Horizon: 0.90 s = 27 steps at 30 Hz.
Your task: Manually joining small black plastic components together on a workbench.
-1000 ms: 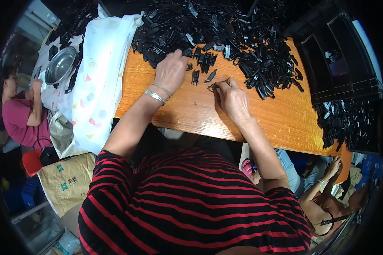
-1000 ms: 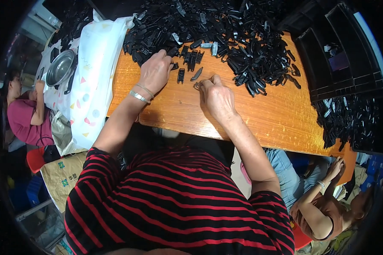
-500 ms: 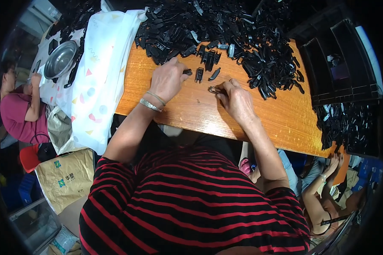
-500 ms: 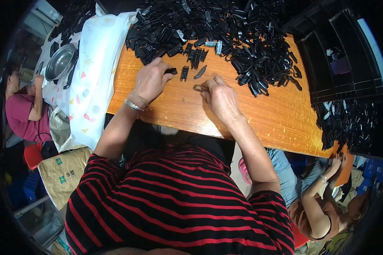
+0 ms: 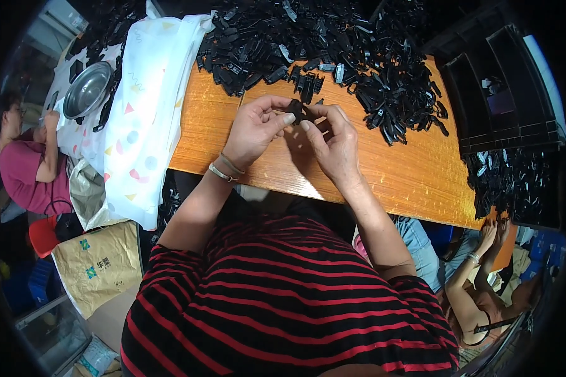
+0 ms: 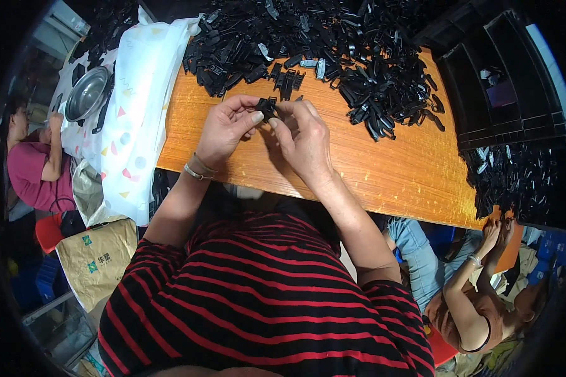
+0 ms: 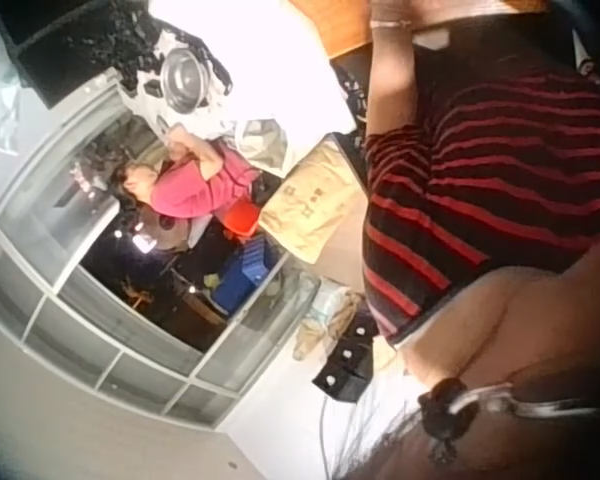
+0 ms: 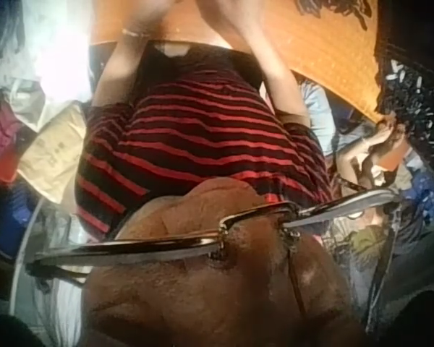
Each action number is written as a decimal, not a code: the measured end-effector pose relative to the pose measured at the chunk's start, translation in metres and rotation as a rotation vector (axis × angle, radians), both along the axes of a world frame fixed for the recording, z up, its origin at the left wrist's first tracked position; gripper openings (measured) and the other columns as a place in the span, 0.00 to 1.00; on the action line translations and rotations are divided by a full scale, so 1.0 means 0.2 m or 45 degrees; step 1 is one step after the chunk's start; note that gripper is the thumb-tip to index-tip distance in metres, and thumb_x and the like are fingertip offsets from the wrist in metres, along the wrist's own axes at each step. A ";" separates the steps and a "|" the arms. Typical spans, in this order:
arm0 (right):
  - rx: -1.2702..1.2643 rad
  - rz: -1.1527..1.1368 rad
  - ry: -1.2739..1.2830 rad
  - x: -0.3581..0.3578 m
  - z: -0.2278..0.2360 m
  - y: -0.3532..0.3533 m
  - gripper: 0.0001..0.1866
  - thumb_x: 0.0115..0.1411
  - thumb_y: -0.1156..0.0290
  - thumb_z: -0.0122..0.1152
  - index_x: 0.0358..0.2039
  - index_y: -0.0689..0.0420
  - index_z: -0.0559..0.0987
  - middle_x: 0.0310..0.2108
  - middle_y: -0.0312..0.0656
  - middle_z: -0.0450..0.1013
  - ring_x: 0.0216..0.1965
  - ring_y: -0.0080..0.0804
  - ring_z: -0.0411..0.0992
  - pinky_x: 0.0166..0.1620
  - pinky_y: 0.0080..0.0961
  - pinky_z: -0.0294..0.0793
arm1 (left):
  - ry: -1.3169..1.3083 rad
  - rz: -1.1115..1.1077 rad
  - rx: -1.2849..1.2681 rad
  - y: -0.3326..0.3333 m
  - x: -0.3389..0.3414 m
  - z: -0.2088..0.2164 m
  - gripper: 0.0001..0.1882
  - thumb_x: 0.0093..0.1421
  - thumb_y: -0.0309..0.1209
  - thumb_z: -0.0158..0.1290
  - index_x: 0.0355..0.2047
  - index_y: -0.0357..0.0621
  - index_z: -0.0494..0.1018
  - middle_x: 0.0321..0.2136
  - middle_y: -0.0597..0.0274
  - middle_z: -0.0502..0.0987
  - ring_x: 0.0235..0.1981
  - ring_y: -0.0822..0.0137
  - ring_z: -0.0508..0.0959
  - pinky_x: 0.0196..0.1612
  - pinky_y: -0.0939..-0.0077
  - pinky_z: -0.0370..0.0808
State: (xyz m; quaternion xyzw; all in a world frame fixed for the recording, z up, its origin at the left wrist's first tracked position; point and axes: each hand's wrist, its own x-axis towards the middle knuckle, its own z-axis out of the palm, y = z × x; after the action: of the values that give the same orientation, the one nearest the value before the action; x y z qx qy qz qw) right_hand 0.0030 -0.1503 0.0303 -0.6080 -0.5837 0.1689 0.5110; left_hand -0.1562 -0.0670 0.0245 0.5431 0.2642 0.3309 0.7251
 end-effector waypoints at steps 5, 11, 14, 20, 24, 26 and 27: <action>0.055 0.004 -0.083 -0.01 0.02 0.00 0.10 0.55 0.78 0.65 0.38 0.63 0.77 0.31 0.39 0.72 0.27 0.21 0.73 0.27 0.18 0.71 | -0.028 0.005 0.088 -0.01 -0.01 0.00 0.14 0.62 0.23 0.54 0.48 0.33 0.71 0.36 0.65 0.77 0.31 0.81 0.76 0.33 0.89 0.71; 0.029 -0.025 -0.115 -0.04 -0.02 -0.03 0.11 0.53 0.76 0.66 0.37 0.60 0.77 0.30 0.41 0.71 0.24 0.27 0.73 0.26 0.23 0.72 | -0.023 0.084 0.073 -0.10 0.01 -0.01 0.14 0.63 0.24 0.52 0.49 0.33 0.71 0.33 0.67 0.76 0.30 0.83 0.74 0.32 0.89 0.70; 0.080 -0.035 -0.360 -0.09 -0.05 -0.05 0.16 0.49 0.73 0.70 0.39 0.59 0.76 0.30 0.43 0.71 0.27 0.38 0.74 0.29 0.28 0.74 | 0.007 0.172 0.146 -0.16 0.01 -0.08 0.12 0.65 0.26 0.50 0.47 0.35 0.72 0.31 0.67 0.76 0.30 0.83 0.72 0.33 0.88 0.70; -0.108 0.005 -0.034 -0.18 -0.07 -0.12 0.23 0.51 0.70 0.70 0.45 0.61 0.71 0.32 0.47 0.72 0.33 0.40 0.75 0.35 0.30 0.74 | -0.026 0.275 0.153 -0.22 0.03 -0.08 0.08 0.67 0.28 0.46 0.36 0.37 0.73 0.26 0.69 0.73 0.28 0.80 0.70 0.32 0.85 0.69; -0.227 0.120 0.101 -0.21 -0.07 -0.12 0.18 0.55 0.71 0.66 0.43 0.61 0.71 0.30 0.45 0.72 0.30 0.33 0.73 0.34 0.26 0.73 | 0.034 0.190 0.143 -0.21 0.00 -0.05 0.10 0.67 0.30 0.46 0.31 0.38 0.72 0.23 0.69 0.72 0.27 0.79 0.70 0.32 0.84 0.69; -0.199 0.125 0.096 -0.21 -0.09 -0.11 0.18 0.55 0.71 0.66 0.43 0.61 0.71 0.29 0.44 0.72 0.29 0.32 0.72 0.34 0.25 0.72 | 0.062 0.194 0.147 -0.20 0.00 -0.05 0.10 0.67 0.30 0.46 0.31 0.38 0.72 0.23 0.69 0.71 0.27 0.79 0.70 0.31 0.84 0.68; -0.199 0.141 0.121 -0.20 -0.09 -0.10 0.18 0.55 0.71 0.67 0.43 0.61 0.72 0.28 0.42 0.72 0.28 0.29 0.71 0.33 0.23 0.72 | 0.055 0.193 0.139 -0.20 0.00 -0.05 0.11 0.67 0.31 0.46 0.31 0.38 0.73 0.23 0.69 0.72 0.26 0.79 0.70 0.31 0.84 0.68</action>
State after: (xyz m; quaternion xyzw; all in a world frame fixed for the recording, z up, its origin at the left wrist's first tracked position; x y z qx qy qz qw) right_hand -0.0364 -0.1696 0.0115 -0.6042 -0.5764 0.2706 0.4790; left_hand -0.1556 -0.1066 0.0138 0.5673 0.3017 0.3868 0.6615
